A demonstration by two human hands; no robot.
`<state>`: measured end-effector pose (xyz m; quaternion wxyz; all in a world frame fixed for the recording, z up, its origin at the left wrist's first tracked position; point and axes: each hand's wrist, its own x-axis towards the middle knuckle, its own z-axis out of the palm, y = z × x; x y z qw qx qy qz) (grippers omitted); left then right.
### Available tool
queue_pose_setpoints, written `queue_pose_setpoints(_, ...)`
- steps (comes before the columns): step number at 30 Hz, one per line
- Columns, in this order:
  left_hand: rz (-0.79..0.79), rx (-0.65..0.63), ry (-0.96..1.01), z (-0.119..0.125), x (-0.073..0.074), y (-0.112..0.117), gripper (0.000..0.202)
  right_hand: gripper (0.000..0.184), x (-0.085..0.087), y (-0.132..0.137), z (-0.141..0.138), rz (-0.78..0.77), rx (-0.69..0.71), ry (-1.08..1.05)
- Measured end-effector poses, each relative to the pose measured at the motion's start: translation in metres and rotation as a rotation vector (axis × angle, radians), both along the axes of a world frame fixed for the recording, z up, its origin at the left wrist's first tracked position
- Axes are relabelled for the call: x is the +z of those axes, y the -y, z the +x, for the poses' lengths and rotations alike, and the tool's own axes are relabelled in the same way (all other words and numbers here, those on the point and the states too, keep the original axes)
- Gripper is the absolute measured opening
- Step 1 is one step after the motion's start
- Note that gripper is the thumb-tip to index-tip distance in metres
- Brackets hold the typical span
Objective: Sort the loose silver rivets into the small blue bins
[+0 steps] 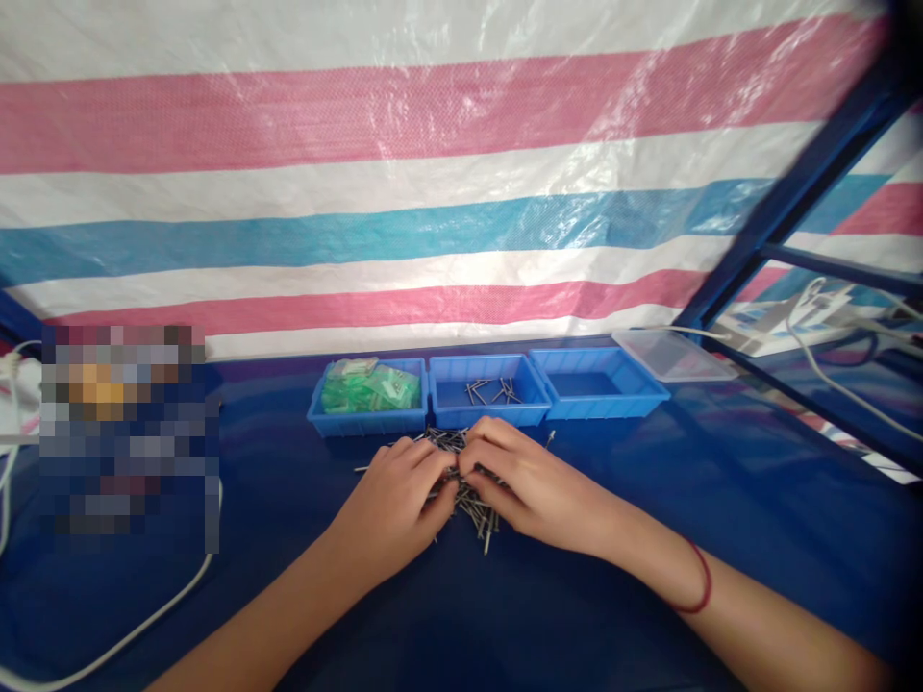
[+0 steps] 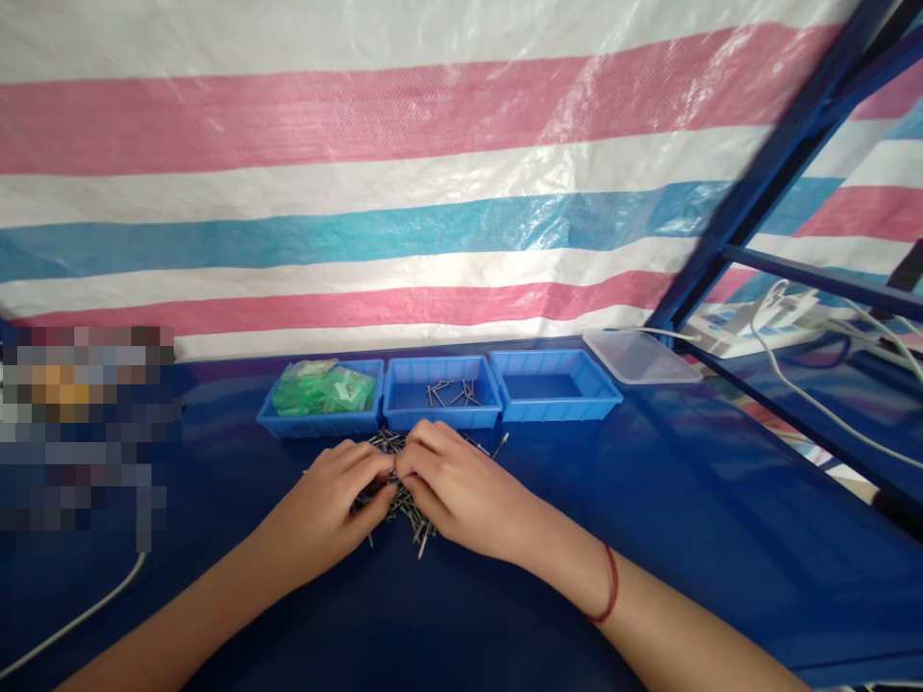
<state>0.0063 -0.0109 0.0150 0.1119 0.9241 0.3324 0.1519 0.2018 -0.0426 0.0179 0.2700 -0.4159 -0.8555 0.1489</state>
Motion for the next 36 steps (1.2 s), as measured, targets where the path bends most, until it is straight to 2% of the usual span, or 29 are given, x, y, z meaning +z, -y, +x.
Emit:
queue_pose_setpoints(4,-0.115,-0.053,0.118,0.002,0.001,-0.001,0.017,0.008,0.002,0.002,-0.003,-0.106,-0.057,-0.347)
queue_pose_setpoints(7,-0.2,-0.022,0.21,0.003,0.002,-0.001,0.019,0.008,-0.001,0.003,-0.006,-0.191,-0.078,-0.473)
queue_pose_setpoints(10,-0.214,0.042,0.245,0.003,0.003,0.0,0.018,0.007,-0.002,0.003,-0.008,-0.204,-0.109,-0.524)
queue_pose_setpoints(13,-0.203,0.05,0.246,0.004,0.004,0.0,0.018,0.007,0.001,0.004,-0.008,-0.142,-0.122,-0.485)
queue_pose_setpoints(18,-0.197,0.056,0.235,0.005,0.005,0.002,0.016,0.011,0.006,0.006,-0.007,-0.065,-0.05,-0.432)
queue_pose_setpoints(21,-0.198,0.052,0.242,0.006,0.005,0.003,0.021,0.005,0.006,0.005,-0.007,-0.037,-0.049,-0.435)
queue_pose_setpoints(28,-0.195,0.063,0.248,0.006,0.004,0.004,0.019,0.005,0.005,0.005,-0.005,0.061,-0.043,-0.409)
queue_pose_setpoints(36,-0.166,0.157,0.331,0.001,0.004,0.001,0.013,0.007,0.007,-0.001,0.006,0.27,-0.053,-0.184)
